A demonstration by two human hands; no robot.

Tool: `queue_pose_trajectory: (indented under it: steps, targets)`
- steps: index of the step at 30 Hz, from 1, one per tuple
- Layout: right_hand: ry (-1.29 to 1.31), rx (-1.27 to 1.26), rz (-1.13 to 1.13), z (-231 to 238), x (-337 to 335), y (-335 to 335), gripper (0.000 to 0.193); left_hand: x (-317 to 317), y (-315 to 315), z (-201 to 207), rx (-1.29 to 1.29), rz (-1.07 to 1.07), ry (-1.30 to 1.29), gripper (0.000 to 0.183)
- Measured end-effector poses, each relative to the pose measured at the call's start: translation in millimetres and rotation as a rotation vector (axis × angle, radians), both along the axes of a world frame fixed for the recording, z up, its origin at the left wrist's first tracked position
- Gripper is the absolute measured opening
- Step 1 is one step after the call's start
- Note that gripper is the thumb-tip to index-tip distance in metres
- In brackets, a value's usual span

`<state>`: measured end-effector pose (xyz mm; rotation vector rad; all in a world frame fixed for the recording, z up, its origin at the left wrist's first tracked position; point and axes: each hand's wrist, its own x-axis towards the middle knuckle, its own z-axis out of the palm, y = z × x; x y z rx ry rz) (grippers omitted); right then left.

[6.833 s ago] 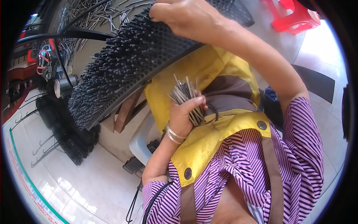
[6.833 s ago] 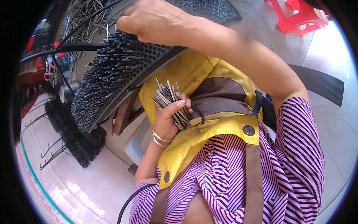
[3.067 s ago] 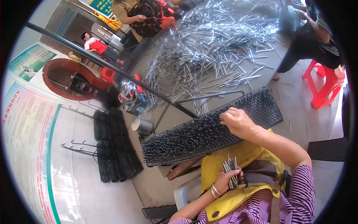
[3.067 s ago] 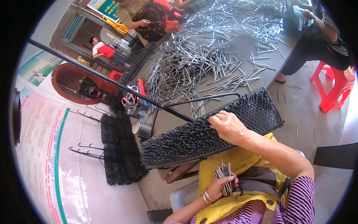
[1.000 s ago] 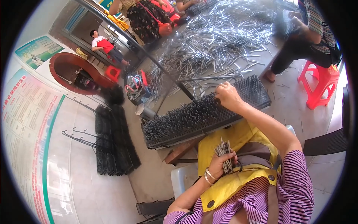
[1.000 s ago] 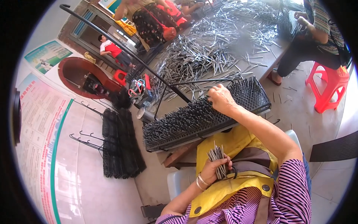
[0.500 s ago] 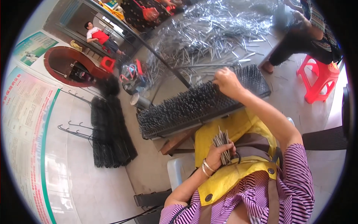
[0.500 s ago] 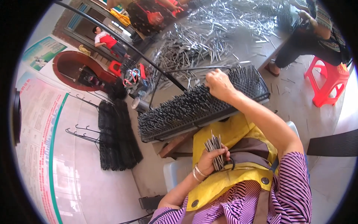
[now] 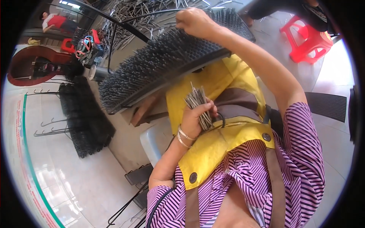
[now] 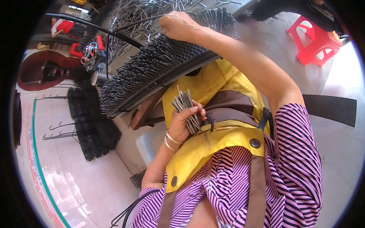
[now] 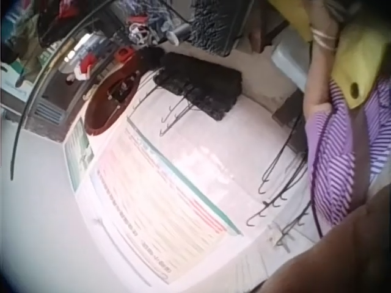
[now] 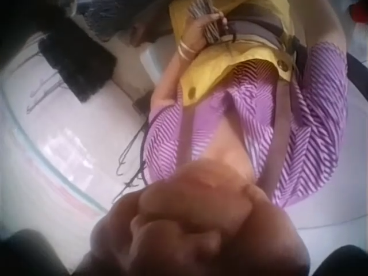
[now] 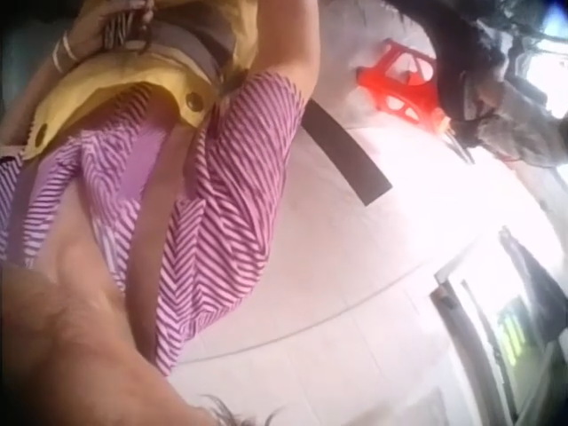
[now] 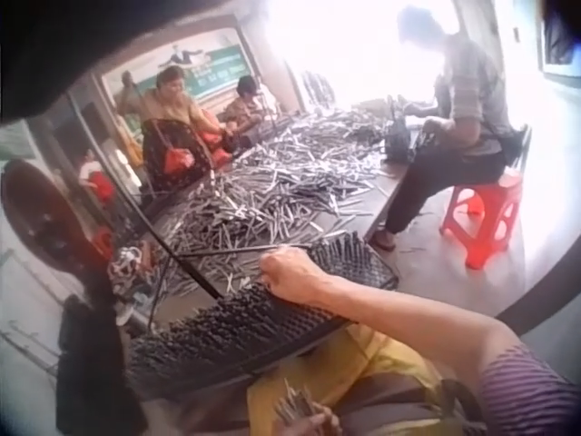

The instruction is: Manually inserting thin metal pins into a bristled brush frame base.

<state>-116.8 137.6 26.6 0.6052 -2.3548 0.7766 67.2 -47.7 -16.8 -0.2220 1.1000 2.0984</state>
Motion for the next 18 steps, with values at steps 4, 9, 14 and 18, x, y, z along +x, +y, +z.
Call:
queue_pose_trajectory:
  steps: [4, 9, 14, 18]
  targets:
    - [0.016, 0.017, 0.008, -2, 4, -3, 0.014, 1, -1, 0, 0.007, -0.003, -0.021, 0.013]
    - [0.016, 0.047, -0.009, -9, 2, -14, 0.013, 0, -2, 0, -0.033, -0.008, -0.001, 0.012]
    - [0.008, 0.009, 0.002, -10, 2, -12, 0.014, 0, -1, -1, -0.026, -0.005, -0.004, 0.012]
    - [0.059, -0.006, 0.000, -13, -3, -12, 0.013, -1, 0, -1, -0.045, -0.011, -0.006, 0.012]
